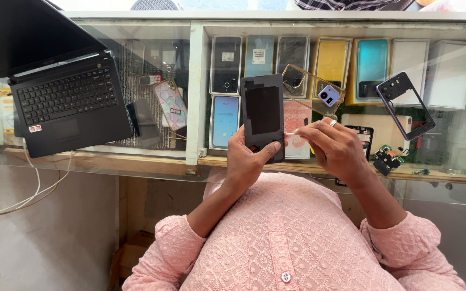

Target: The person holds a disassembled phone frame with a detached screen and works on its edge, using a small pry tool and tweezers to lift and adjust components around the frame. They repeatedly reposition the phone and continue prying along its side over the workbench.

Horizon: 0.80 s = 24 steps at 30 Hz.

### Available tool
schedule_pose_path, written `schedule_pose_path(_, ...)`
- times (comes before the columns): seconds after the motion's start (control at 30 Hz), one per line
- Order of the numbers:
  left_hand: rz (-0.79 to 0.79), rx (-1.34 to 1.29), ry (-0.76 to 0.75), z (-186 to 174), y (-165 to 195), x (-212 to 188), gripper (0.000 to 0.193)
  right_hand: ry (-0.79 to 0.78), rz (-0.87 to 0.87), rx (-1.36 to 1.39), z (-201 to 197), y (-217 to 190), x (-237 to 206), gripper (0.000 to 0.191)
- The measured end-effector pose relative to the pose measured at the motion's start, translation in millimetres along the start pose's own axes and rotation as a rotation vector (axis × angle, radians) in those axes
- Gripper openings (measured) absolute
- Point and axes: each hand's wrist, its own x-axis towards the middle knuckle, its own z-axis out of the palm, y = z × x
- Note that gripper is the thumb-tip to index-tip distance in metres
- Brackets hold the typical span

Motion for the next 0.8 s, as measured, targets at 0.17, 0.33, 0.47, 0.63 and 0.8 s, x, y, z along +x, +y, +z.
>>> schedule_pose_path(0.17,0.014,0.045,0.010,1,-2,-1,0.030,-0.009,0.019,0.086,-1,0,2,0.017)
schedule_pose_path(0.33,0.018,0.083,0.024,0,-3,-4,0.031,0.008,0.042,0.176,-2,-4,5,0.014)
schedule_pose_path(0.47,0.043,0.101,0.030,1,-3,-9,0.030,-0.027,0.055,0.191,-8,-11,3,0.013)
schedule_pose_path(0.63,0.067,0.120,0.032,1,-2,-13,0.029,-0.010,0.034,0.126,-8,-16,3,0.014)
schedule_pose_path(0.8,0.099,0.076,0.022,3,0,-20,0.028,0.029,-0.078,0.026,-5,-19,3,0.007)
